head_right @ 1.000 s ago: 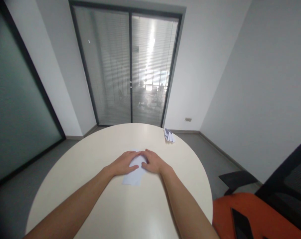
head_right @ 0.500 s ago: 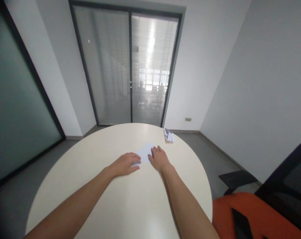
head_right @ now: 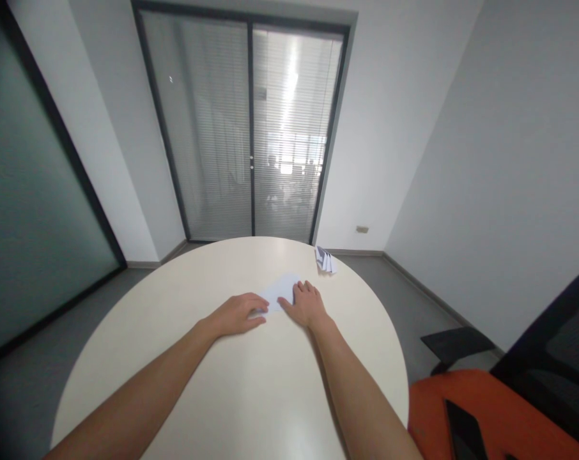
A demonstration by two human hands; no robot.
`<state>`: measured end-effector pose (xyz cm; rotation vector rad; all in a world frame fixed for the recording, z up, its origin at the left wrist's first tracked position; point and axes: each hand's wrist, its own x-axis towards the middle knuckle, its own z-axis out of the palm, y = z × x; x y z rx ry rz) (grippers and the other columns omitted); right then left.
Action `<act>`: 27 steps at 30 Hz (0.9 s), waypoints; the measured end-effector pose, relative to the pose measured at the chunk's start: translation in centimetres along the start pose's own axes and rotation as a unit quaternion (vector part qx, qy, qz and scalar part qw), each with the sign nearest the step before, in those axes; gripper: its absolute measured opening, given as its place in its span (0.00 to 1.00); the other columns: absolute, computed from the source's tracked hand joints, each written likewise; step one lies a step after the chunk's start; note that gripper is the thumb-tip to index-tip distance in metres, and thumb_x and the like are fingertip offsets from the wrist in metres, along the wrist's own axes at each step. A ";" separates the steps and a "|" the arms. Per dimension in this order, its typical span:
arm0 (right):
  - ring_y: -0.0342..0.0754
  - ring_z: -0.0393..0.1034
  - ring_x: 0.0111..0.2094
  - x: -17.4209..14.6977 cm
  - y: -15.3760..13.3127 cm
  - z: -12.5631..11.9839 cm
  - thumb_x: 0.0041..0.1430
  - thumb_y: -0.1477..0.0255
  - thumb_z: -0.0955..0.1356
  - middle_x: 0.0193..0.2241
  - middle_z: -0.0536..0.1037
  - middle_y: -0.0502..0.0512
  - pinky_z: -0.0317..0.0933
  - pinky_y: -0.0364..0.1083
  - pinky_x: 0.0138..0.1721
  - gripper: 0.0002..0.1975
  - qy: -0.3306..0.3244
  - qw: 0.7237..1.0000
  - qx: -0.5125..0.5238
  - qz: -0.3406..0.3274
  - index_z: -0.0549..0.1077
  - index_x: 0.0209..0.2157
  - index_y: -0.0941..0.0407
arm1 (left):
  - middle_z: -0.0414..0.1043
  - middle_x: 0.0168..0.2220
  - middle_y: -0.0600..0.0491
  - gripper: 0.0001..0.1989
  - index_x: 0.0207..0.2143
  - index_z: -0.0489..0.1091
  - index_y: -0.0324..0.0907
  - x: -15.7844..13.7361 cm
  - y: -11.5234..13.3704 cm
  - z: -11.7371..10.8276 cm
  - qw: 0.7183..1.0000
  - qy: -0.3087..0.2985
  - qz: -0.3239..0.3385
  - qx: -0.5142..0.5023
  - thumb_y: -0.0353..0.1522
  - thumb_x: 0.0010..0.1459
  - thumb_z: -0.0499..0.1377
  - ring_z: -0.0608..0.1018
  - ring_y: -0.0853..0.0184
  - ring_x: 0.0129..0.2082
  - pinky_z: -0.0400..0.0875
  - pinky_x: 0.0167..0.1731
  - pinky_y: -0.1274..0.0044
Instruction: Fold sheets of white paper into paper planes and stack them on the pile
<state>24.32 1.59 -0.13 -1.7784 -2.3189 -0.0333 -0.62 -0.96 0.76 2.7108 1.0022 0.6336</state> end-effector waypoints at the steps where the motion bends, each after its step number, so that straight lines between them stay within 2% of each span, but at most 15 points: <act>1: 0.65 0.52 0.66 -0.1 -0.2 0.0 0.62 0.43 0.58 0.64 0.63 0.70 0.45 0.58 0.65 0.42 0.000 1.000 0.001 0.000 0.66 0.61 0.64 | 0.77 0.51 0.52 0.12 0.46 0.75 0.46 0.0 0.0 0.0 1.000 0.001 -0.004 -0.005 0.37 0.62 0.60 0.75 0.62 0.53 0.67 0.55 0.72; 4: 0.68 0.52 0.66 -0.1 -0.5 -0.1 0.60 0.43 0.61 0.64 0.62 0.73 0.45 0.61 0.65 0.45 0.000 1.000 0.011 -0.008 0.63 0.63 0.66 | 0.78 0.49 0.52 0.11 0.46 0.76 0.46 0.0 -0.1 0.1 1.000 0.004 -0.019 -0.009 0.36 0.63 0.59 0.76 0.63 0.51 0.68 0.54 0.72; 10: 0.61 0.58 0.64 0.0 -0.7 -0.5 0.64 0.55 0.62 0.62 0.67 0.69 0.50 0.56 0.64 0.32 0.009 0.995 0.059 -0.083 0.66 0.61 0.63 | 0.79 0.48 0.52 0.12 0.46 0.76 0.46 0.3 0.1 0.1 1.000 0.008 -0.017 0.010 0.36 0.67 0.54 0.77 0.63 0.49 0.69 0.51 0.73; 14: 0.60 0.62 0.61 -0.1 -0.8 -0.9 0.64 0.56 0.64 0.60 0.69 0.68 0.53 0.55 0.62 0.29 0.019 0.992 0.062 -0.105 0.68 0.59 0.61 | 0.79 0.45 0.52 0.13 0.45 0.75 0.45 0.4 0.3 -0.2 0.999 0.011 -0.027 0.020 0.35 0.69 0.51 0.78 0.64 0.45 0.69 0.48 0.74; 18: 0.59 0.64 0.58 -0.1 -0.7 -0.8 0.62 0.57 0.65 0.58 0.71 0.66 0.56 0.55 0.60 0.28 0.037 0.992 0.067 -0.101 0.70 0.57 0.60 | 0.79 0.45 0.51 0.13 0.45 0.75 0.45 0.4 0.4 -0.1 0.999 0.015 -0.035 0.029 0.34 0.68 0.52 0.78 0.63 0.45 0.69 0.47 0.74; 21: 0.61 0.56 0.64 0.1 -0.4 -0.4 0.59 0.55 0.68 0.62 0.66 0.67 0.51 0.58 0.63 0.31 0.068 0.991 0.072 -0.093 0.69 0.58 0.59 | 0.79 0.44 0.51 0.11 0.44 0.75 0.45 0.5 0.5 0.0 0.998 0.022 -0.047 0.038 0.34 0.67 0.53 0.78 0.63 0.45 0.69 0.47 0.74; 24: 0.63 0.45 0.69 0.1 -0.2 0.0 0.57 0.52 0.68 0.68 0.56 0.68 0.45 0.61 0.66 0.39 0.067 0.991 0.082 -0.076 0.63 0.63 0.61 | 0.78 0.42 0.51 0.11 0.43 0.75 0.45 0.5 0.6 0.1 0.997 0.031 -0.061 0.040 0.34 0.67 0.54 0.78 0.63 0.43 0.70 0.45 0.74; 27: 0.63 0.48 0.68 0.0 -0.2 0.1 0.59 0.51 0.66 0.69 0.52 0.70 0.48 0.60 0.65 0.41 0.025 0.994 0.093 -0.053 0.60 0.65 0.62 | 0.78 0.40 0.51 0.10 0.42 0.76 0.45 0.6 0.7 0.2 0.995 0.039 -0.083 0.033 0.34 0.66 0.54 0.78 0.63 0.42 0.70 0.44 0.74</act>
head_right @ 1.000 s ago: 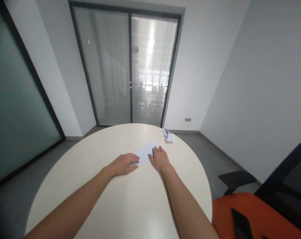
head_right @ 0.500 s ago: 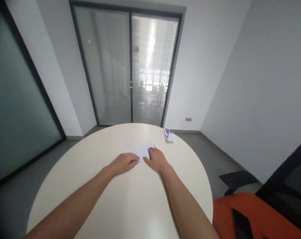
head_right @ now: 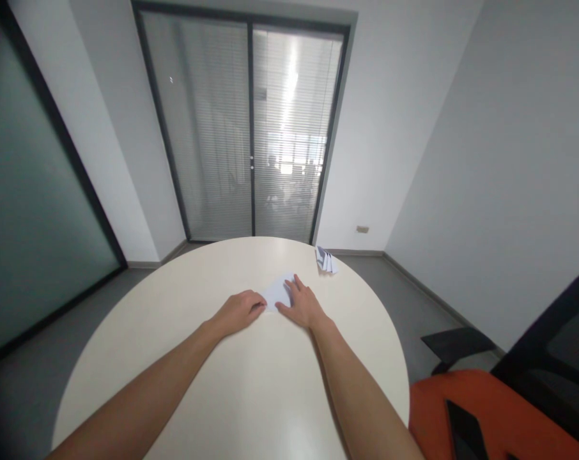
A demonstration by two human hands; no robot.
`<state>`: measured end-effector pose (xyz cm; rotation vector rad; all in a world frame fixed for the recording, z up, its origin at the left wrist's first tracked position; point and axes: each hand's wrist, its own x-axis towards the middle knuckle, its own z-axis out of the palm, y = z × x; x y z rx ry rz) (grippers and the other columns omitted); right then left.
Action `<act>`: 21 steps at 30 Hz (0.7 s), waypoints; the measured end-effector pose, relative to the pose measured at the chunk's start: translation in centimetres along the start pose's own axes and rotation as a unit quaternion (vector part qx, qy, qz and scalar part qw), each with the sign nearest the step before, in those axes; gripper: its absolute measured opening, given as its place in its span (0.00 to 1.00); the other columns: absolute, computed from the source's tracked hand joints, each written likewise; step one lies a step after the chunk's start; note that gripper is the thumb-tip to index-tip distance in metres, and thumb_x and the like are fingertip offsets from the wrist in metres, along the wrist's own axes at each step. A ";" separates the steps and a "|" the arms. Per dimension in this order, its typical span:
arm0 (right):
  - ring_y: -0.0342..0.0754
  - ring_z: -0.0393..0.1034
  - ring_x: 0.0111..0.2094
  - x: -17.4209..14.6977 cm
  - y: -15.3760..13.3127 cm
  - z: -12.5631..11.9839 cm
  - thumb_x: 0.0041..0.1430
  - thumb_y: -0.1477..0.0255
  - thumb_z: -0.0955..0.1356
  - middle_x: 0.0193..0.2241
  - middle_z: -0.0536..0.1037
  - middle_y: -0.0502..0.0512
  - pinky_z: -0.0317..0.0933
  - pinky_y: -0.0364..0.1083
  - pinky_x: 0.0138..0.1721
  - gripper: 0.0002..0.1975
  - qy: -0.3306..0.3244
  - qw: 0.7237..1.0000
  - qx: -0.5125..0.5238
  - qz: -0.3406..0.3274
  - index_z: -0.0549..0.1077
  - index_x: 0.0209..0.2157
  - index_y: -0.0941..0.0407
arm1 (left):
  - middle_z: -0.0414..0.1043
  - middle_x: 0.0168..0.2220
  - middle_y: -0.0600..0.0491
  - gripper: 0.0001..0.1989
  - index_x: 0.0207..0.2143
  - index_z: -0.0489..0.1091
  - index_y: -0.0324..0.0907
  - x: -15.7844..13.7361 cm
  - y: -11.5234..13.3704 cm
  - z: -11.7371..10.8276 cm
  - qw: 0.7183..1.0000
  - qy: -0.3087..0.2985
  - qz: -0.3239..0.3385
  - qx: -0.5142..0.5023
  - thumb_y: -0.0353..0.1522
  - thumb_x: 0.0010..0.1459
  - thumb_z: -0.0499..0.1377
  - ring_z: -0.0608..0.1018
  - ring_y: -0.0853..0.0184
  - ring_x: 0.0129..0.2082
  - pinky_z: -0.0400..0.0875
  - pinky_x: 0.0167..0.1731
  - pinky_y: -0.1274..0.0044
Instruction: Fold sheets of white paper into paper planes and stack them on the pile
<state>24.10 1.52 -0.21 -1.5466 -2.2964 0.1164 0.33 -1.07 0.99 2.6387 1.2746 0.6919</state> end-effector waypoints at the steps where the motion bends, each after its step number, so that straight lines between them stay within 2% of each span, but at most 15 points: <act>1: 0.63 0.50 0.68 0.0 0.0 0.0 0.60 0.51 0.66 0.68 0.53 0.70 0.48 0.59 0.65 0.40 -0.009 1.000 0.000 0.004 0.61 0.65 0.62 | 0.78 0.40 0.51 0.10 0.42 0.76 0.45 0.0 0.0 0.1 1.000 0.003 -0.007 -0.002 0.33 0.65 0.55 0.77 0.63 0.42 0.70 0.44 0.74; 6: 0.64 0.52 0.67 -0.1 -0.5 -0.3 0.63 0.51 0.63 0.65 0.61 0.70 0.46 0.59 0.66 0.36 -0.039 0.999 -0.021 -0.004 0.64 0.63 0.62 | 0.79 0.40 0.51 0.09 0.40 0.76 0.44 0.2 0.0 0.5 0.999 0.014 -0.029 -0.005 0.32 0.64 0.56 0.77 0.62 0.43 0.70 0.45 0.73; 9: 0.65 0.51 0.67 -0.2 -0.8 -0.4 0.63 0.47 0.61 0.66 0.60 0.70 0.45 0.61 0.66 0.39 -0.052 0.998 -0.025 0.002 0.63 0.64 0.61 | 0.78 0.40 0.51 0.08 0.39 0.76 0.43 0.3 -0.1 0.7 0.999 0.023 -0.041 -0.005 0.31 0.63 0.56 0.76 0.62 0.42 0.70 0.45 0.72; 13: 0.68 0.47 0.68 -0.2 -1.2 -0.3 0.57 0.39 0.61 0.68 0.54 0.67 0.42 0.63 0.65 0.46 -0.060 0.998 -0.015 0.014 0.61 0.66 0.58 | 0.78 0.39 0.51 0.07 0.38 0.75 0.43 0.4 -0.2 0.9 0.999 0.029 -0.040 -0.009 0.30 0.63 0.57 0.76 0.61 0.42 0.70 0.45 0.72; 21: 0.67 0.44 0.69 -0.2 -1.1 0.2 0.55 0.37 0.61 0.70 0.50 0.68 0.40 0.62 0.66 0.51 -0.065 0.997 -0.019 0.031 0.57 0.68 0.58 | 0.77 0.39 0.50 0.06 0.37 0.74 0.43 0.4 0.3 0.9 0.998 0.041 -0.055 0.008 0.29 0.62 0.56 0.76 0.62 0.44 0.71 0.47 0.72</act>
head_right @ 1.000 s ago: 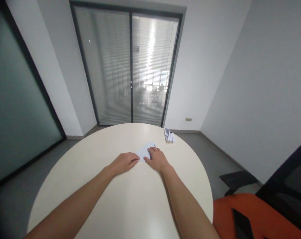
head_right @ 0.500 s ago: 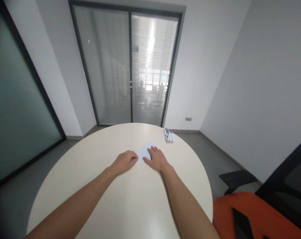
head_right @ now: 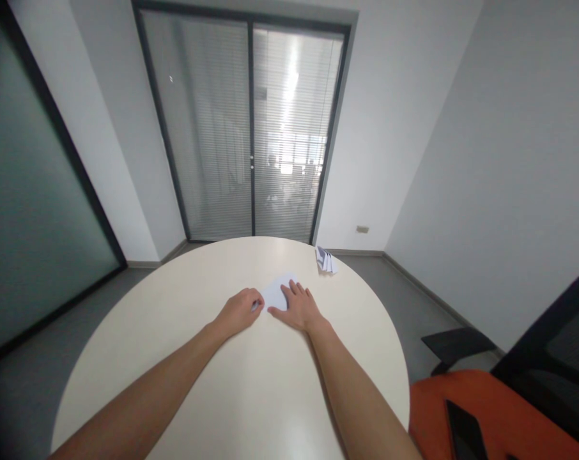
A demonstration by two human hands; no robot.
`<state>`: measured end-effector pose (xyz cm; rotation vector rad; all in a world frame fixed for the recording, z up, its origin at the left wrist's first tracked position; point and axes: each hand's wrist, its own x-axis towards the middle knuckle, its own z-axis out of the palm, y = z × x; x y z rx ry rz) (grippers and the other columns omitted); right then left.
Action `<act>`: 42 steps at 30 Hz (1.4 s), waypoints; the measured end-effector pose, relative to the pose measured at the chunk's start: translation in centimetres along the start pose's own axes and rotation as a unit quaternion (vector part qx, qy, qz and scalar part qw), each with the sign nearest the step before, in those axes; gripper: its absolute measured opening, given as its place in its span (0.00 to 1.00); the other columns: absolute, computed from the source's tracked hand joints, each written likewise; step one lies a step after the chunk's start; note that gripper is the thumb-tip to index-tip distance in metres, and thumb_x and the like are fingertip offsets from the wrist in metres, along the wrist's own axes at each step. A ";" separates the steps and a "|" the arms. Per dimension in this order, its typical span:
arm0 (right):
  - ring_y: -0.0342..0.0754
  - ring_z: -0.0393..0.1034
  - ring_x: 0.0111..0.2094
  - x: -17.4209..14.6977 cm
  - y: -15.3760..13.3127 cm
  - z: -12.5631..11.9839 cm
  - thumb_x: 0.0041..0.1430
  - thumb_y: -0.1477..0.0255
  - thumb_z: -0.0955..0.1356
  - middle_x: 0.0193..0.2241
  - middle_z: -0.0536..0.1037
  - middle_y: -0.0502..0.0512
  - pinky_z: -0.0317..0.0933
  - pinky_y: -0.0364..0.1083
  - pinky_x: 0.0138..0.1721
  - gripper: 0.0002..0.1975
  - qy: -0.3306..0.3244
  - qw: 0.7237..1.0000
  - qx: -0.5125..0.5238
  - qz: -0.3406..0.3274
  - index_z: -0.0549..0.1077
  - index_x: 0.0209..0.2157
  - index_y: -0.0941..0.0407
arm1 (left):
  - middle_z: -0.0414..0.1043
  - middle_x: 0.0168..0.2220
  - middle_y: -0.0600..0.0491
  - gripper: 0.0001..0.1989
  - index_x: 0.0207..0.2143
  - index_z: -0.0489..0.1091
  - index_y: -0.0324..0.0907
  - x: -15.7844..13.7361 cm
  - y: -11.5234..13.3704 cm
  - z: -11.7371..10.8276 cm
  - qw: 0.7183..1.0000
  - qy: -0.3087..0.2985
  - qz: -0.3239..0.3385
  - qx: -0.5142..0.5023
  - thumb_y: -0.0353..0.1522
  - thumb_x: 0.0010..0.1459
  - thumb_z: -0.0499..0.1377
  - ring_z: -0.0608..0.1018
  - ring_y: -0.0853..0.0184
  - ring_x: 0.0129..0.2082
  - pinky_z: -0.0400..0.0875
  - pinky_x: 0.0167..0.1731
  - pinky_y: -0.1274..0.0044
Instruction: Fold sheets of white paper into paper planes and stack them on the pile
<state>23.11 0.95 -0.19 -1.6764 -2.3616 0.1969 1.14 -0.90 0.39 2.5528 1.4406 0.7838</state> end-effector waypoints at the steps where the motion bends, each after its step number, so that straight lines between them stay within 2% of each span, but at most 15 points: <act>1: 0.67 0.44 0.69 0.0 0.1 0.0 0.54 0.36 0.61 0.70 0.50 0.69 0.40 0.62 0.66 0.51 0.006 1.000 -0.003 0.001 0.56 0.68 0.58 | 0.76 0.39 0.50 0.06 0.37 0.73 0.43 0.0 0.1 0.0 1.000 0.003 -0.003 0.003 0.29 0.62 0.56 0.76 0.62 0.44 0.71 0.46 0.72; 7: 0.65 0.49 0.68 0.1 0.0 0.2 0.54 0.36 0.60 0.66 0.59 0.70 0.43 0.58 0.66 0.53 0.029 0.999 -0.026 0.001 0.57 0.67 0.62 | 0.75 0.43 0.51 0.09 0.43 0.71 0.44 0.1 0.2 0.0 1.000 0.019 -0.008 0.016 0.27 0.61 0.56 0.75 0.61 0.45 0.70 0.46 0.71; 11: 0.67 0.51 0.67 0.1 -0.4 0.1 0.54 0.35 0.59 0.66 0.60 0.72 0.46 0.58 0.64 0.53 0.039 0.998 -0.042 0.027 0.60 0.65 0.65 | 0.77 0.41 0.52 0.10 0.42 0.72 0.45 0.2 0.1 0.2 1.000 0.005 -0.011 0.021 0.26 0.63 0.53 0.76 0.62 0.44 0.70 0.45 0.72; 15: 0.69 0.55 0.63 0.0 -1.0 -0.4 0.54 0.36 0.60 0.64 0.62 0.74 0.50 0.60 0.61 0.51 0.043 0.997 -0.046 0.047 0.64 0.62 0.65 | 0.77 0.40 0.51 0.08 0.41 0.73 0.45 0.1 -0.2 0.0 0.999 0.004 -0.028 0.023 0.29 0.64 0.54 0.76 0.62 0.43 0.70 0.44 0.72; 21: 0.67 0.62 0.57 -0.2 -1.0 -1.6 0.58 0.43 0.63 0.57 0.71 0.70 0.57 0.58 0.55 0.38 0.052 0.996 -0.059 0.041 0.72 0.55 0.61 | 0.78 0.40 0.51 0.09 0.37 0.77 0.45 0.0 -0.6 -0.6 0.999 -0.016 -0.020 0.028 0.33 0.64 0.56 0.76 0.61 0.45 0.70 0.45 0.72; 24: 0.60 0.67 0.52 -0.1 -0.4 -2.2 0.65 0.57 0.62 0.50 0.77 0.66 0.59 0.52 0.51 0.22 0.051 0.996 -0.063 0.040 0.76 0.49 0.59 | 0.78 0.41 0.52 0.09 0.38 0.78 0.45 -0.1 -0.5 -0.8 0.999 -0.017 -0.026 0.038 0.35 0.64 0.58 0.76 0.61 0.44 0.70 0.45 0.72; 26: 0.56 0.69 0.50 0.0 0.3 -2.4 0.66 0.66 0.61 0.47 0.79 0.63 0.60 0.48 0.48 0.17 0.049 0.996 -0.051 0.056 0.76 0.48 0.57 | 0.78 0.41 0.52 0.09 0.37 0.78 0.45 -0.1 -0.4 -0.9 0.998 -0.017 -0.026 0.049 0.37 0.63 0.58 0.76 0.61 0.44 0.69 0.45 0.72; 30: 0.52 0.72 0.47 0.3 1.9 -2.5 0.67 0.72 0.60 0.46 0.79 0.61 0.60 0.45 0.46 0.16 0.058 0.995 -0.010 0.079 0.76 0.49 0.55 | 0.78 0.42 0.51 0.10 0.36 0.78 0.45 -0.2 -0.6 -1.0 0.997 -0.019 -0.035 0.067 0.38 0.63 0.58 0.76 0.61 0.44 0.69 0.45 0.72; 38: 0.49 0.74 0.40 0.7 3.7 -1.7 0.62 0.71 0.66 0.41 0.81 0.58 0.62 0.44 0.41 0.15 0.088 0.990 0.079 0.071 0.76 0.50 0.55 | 0.78 0.41 0.50 0.08 0.36 0.78 0.44 0.0 -2.5 -0.6 0.993 0.018 -0.109 0.049 0.32 0.62 0.57 0.76 0.61 0.45 0.69 0.45 0.73; 42: 0.51 0.74 0.41 0.9 4.2 -1.5 0.60 0.71 0.66 0.41 0.81 0.59 0.64 0.46 0.43 0.17 0.087 0.990 0.095 0.064 0.76 0.50 0.57 | 0.78 0.41 0.49 0.05 0.33 0.77 0.43 0.2 -3.5 -0.4 0.994 0.048 -0.095 0.034 0.31 0.60 0.60 0.76 0.60 0.46 0.68 0.50 0.71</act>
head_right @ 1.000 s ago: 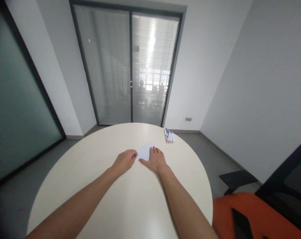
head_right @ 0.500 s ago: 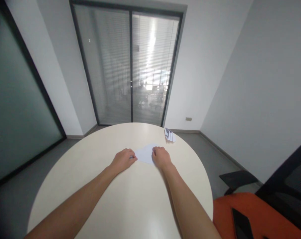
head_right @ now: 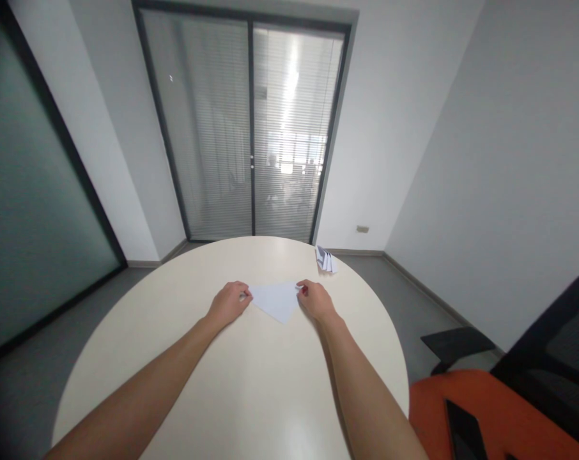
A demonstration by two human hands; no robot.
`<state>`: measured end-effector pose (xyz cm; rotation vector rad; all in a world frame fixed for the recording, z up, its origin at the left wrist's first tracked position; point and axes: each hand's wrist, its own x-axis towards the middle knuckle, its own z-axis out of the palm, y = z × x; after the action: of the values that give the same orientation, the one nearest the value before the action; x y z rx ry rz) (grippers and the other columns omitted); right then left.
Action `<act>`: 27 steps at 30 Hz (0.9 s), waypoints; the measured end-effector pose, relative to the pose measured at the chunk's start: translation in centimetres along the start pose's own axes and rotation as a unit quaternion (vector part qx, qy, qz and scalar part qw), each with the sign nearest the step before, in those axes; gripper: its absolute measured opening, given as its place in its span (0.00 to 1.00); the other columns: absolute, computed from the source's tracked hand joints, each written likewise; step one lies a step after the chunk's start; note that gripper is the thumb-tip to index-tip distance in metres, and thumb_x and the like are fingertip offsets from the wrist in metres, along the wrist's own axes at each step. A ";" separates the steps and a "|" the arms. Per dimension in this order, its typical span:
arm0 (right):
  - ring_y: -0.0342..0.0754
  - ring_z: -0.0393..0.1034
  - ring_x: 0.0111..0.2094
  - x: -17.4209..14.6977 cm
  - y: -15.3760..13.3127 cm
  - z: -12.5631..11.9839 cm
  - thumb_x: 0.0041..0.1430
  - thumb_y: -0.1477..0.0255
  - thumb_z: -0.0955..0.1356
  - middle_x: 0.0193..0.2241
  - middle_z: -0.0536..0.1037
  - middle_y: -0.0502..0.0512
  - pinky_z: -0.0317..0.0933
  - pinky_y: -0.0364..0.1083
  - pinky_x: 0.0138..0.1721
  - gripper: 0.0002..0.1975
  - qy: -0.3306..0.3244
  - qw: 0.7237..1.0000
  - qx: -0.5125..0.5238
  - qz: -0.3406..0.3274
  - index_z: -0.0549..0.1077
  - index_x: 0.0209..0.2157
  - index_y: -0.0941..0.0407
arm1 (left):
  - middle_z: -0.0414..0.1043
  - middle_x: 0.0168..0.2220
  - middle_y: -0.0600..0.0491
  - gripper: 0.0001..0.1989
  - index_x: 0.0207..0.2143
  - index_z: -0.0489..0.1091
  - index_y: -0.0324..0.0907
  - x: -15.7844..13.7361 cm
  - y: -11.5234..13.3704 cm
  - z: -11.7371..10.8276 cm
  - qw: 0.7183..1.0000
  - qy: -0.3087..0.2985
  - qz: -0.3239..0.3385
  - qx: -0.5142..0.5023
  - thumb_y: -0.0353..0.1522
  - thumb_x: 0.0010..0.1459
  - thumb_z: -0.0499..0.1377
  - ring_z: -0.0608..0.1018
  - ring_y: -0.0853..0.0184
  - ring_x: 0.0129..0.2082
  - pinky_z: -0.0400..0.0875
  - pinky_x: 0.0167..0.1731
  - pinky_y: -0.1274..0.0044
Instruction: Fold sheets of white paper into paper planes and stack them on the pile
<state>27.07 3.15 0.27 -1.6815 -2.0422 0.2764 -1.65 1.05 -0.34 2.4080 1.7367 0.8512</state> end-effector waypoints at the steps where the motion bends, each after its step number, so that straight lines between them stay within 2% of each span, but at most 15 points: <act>1: 0.52 0.74 0.44 0.1 0.2 0.1 0.59 0.71 0.66 0.43 0.80 0.61 0.64 0.48 0.46 0.19 0.001 1.000 -0.003 -0.007 0.76 0.51 0.58 | 0.77 0.42 0.49 0.04 0.33 0.76 0.43 0.1 -0.2 0.1 1.000 0.008 0.006 -0.006 0.31 0.60 0.61 0.76 0.60 0.47 0.67 0.51 0.71; 5: 0.58 0.65 0.60 0.2 1.0 0.4 0.57 0.70 0.67 0.58 0.73 0.65 0.54 0.54 0.62 0.26 0.005 0.999 -0.038 -0.032 0.71 0.58 0.61 | 0.78 0.41 0.49 0.03 0.36 0.75 0.42 0.2 -0.9 0.4 0.999 0.008 0.017 -0.033 0.31 0.59 0.62 0.77 0.61 0.46 0.67 0.52 0.70; 8: 0.58 0.63 0.61 0.2 1.4 0.6 0.58 0.69 0.66 0.59 0.72 0.65 0.47 0.56 0.67 0.29 -0.018 0.998 -0.043 -0.043 0.68 0.61 0.62 | 0.78 0.45 0.48 0.09 0.43 0.74 0.41 0.3 -1.3 0.6 0.999 -0.003 0.008 -0.046 0.31 0.59 0.62 0.77 0.59 0.48 0.67 0.54 0.68; 11: 0.57 0.65 0.60 0.3 1.8 0.6 0.58 0.68 0.66 0.58 0.73 0.64 0.44 0.56 0.68 0.29 -0.028 0.997 -0.040 -0.064 0.68 0.61 0.61 | 0.77 0.49 0.46 0.14 0.48 0.74 0.40 0.4 -1.4 0.6 0.999 -0.011 0.006 -0.048 0.31 0.59 0.62 0.76 0.58 0.50 0.66 0.56 0.67; 17: 0.59 0.65 0.59 0.5 2.2 0.4 0.56 0.68 0.66 0.58 0.72 0.68 0.54 0.53 0.63 0.30 -0.028 0.996 -0.039 -0.077 0.69 0.60 0.65 | 0.77 0.50 0.45 0.17 0.51 0.72 0.39 0.5 -1.5 0.7 0.998 -0.013 0.016 -0.066 0.29 0.58 0.62 0.76 0.57 0.51 0.67 0.55 0.67; 21: 0.60 0.65 0.58 0.2 2.1 0.3 0.55 0.68 0.67 0.56 0.73 0.70 0.55 0.54 0.62 0.32 -0.030 0.996 -0.030 -0.080 0.68 0.60 0.67 | 0.77 0.48 0.45 0.18 0.51 0.72 0.40 0.5 -1.7 1.0 0.995 -0.014 0.030 -0.091 0.27 0.58 0.62 0.76 0.58 0.49 0.68 0.54 0.66; 24: 0.61 0.64 0.59 0.0 2.1 0.3 0.54 0.68 0.67 0.58 0.70 0.70 0.55 0.55 0.62 0.35 -0.016 0.998 -0.005 -0.066 0.64 0.63 0.65 | 0.75 0.48 0.45 0.19 0.52 0.71 0.40 0.4 -1.7 1.2 0.992 -0.016 0.049 -0.118 0.25 0.58 0.60 0.76 0.60 0.48 0.69 0.53 0.67; 27: 0.59 0.61 0.62 -0.1 2.1 0.4 0.53 0.69 0.67 0.62 0.66 0.67 0.52 0.56 0.64 0.37 -0.006 0.995 0.045 -0.084 0.61 0.65 0.61 | 0.73 0.49 0.46 0.19 0.52 0.69 0.40 0.3 -1.6 1.2 0.987 -0.014 0.057 -0.148 0.24 0.57 0.58 0.76 0.62 0.47 0.70 0.53 0.69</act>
<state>28.70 3.56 -1.07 -1.4488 -2.1319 0.3158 -2.43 2.25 -1.79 2.3223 1.3607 1.0023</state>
